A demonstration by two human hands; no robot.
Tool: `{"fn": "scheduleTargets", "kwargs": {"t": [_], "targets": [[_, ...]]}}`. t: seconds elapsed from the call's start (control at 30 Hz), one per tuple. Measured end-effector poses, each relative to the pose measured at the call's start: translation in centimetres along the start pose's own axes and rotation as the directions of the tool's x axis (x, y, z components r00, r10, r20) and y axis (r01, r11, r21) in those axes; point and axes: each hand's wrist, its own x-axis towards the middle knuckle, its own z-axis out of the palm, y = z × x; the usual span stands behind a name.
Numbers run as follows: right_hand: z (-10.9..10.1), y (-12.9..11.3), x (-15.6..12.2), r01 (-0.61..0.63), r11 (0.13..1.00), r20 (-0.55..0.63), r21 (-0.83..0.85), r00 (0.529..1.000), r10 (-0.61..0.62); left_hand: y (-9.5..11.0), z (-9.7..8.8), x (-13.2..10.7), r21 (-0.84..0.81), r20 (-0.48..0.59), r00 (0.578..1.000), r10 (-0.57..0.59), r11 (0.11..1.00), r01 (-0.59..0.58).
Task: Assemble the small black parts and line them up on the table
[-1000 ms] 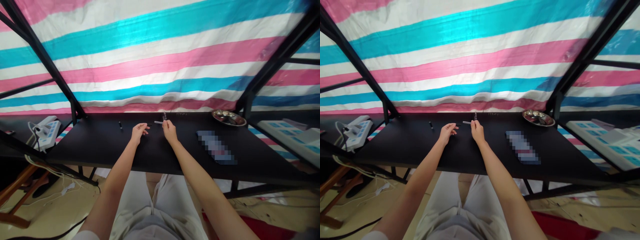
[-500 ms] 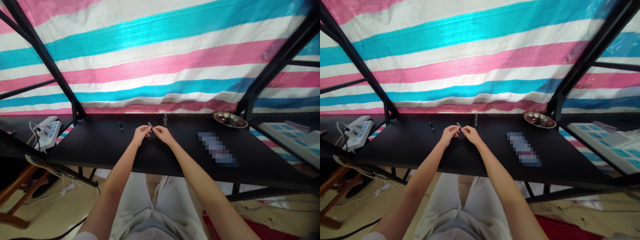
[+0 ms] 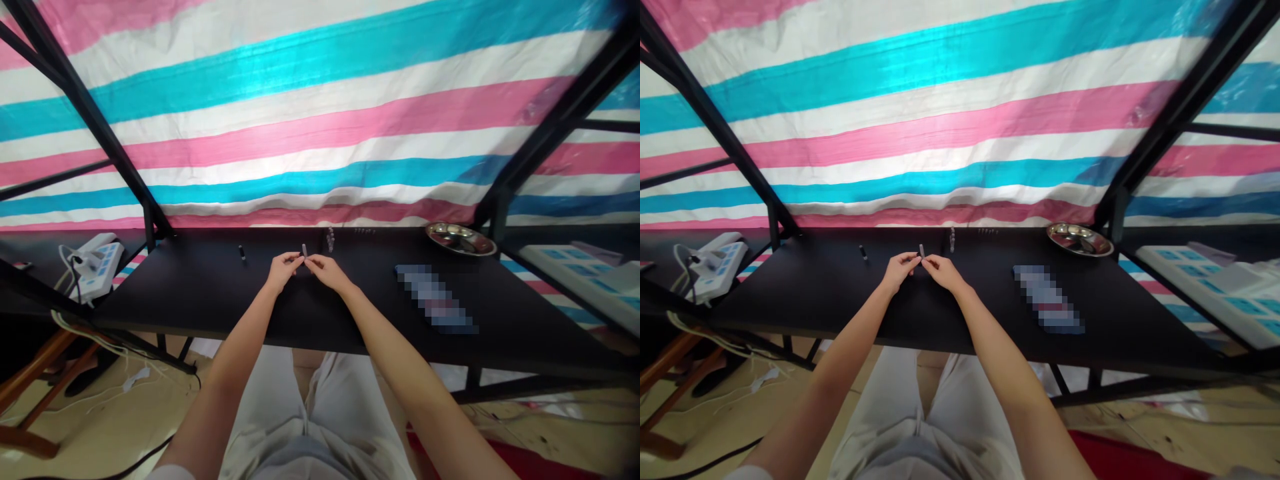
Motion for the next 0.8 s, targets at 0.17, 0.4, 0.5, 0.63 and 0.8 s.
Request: {"fn": "scheduleTargets", "kwargs": {"t": [0.17,0.4,0.5,0.63,0.8], "targets": [[-0.1,-0.1,0.0,0.011,1.0,0.007,-0.025,1.0,-0.011,-0.1,0.0,0.0,0.033,0.019,0.999,0.034,0.999,-0.034],[-0.3,1.2,0.5,0.04,0.995,-0.167,-0.092,0.984,-0.056,0.1,0.1,0.0,0.078,-0.042,0.998,0.04,0.996,-0.037],[-0.9,1.9,0.6,-0.044,0.994,-0.315,-0.097,0.949,0.011,0.0,0.1,0.2,0.091,-0.115,0.992,0.048,0.995,-0.037],[-1.7,2.5,0.7,-0.178,0.976,-0.4,-0.127,0.91,0.114,-0.3,0.0,0.5,0.09,-0.166,0.985,0.053,0.995,-0.039],[-2.5,3.4,0.8,-0.374,0.901,-0.455,-0.219,0.856,0.245,-0.5,-0.2,0.6,0.099,-0.17,0.983,0.065,0.994,-0.049]]}}
